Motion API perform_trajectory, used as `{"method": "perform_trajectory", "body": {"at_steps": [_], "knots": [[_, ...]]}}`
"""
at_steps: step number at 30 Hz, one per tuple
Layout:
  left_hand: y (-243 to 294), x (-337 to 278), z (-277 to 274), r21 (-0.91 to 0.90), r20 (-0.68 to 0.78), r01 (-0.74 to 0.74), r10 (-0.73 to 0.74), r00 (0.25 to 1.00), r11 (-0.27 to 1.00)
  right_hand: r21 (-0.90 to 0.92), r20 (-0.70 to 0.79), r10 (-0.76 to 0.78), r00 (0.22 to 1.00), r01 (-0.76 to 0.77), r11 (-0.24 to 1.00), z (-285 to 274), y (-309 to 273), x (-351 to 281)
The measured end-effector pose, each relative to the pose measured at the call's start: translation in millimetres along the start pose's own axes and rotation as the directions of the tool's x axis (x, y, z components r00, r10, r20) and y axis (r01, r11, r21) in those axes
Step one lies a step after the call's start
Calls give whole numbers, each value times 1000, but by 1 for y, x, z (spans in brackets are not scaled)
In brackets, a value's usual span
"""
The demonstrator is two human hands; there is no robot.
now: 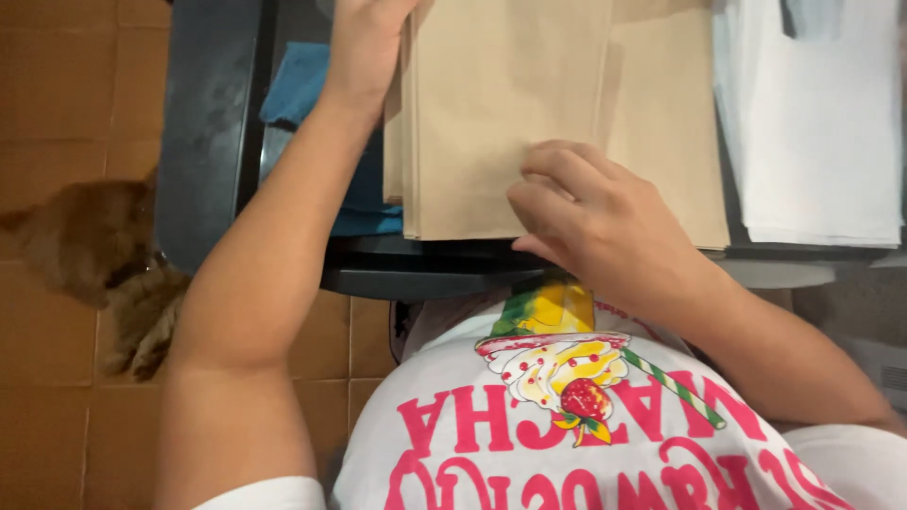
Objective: Organizing stacks of paper and plastic bags into trays on a counter.
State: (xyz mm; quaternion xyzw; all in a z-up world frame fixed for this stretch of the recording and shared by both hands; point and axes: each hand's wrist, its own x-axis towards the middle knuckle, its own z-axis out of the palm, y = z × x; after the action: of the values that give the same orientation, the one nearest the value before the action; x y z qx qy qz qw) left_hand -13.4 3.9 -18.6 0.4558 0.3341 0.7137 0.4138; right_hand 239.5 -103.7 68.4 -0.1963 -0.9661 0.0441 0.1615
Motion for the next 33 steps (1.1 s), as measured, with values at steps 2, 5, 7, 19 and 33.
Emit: {"method": "perform_trajectory", "body": {"at_steps": [2, 5, 7, 19, 33], "knots": [[-1, -5, -4, 16, -12, 4, -4, 1000, 1000, 35, 8, 36, 999, -36, 999, 1, -1, -2], [-2, -7, -2, 56, -10, 3, -2, 1000, 998, 143, -13, 69, 998, -66, 987, 0, 1, -2], [1, -5, 1, 102, 0, -7, 7, 1000, 995, 185, -46, 52, 998, -42, 982, 0, 1, -1], [1, 6, 4, 39, 128, -86, 81, 988, 996, 880, -367, 750, 551, -55, 471, 56, 30, -27], [-14, 11, -1, 143, 107, -149, 134, 985, 978, 842, -539, 820, 192, 125, 525, 4, 29, -75]]}}
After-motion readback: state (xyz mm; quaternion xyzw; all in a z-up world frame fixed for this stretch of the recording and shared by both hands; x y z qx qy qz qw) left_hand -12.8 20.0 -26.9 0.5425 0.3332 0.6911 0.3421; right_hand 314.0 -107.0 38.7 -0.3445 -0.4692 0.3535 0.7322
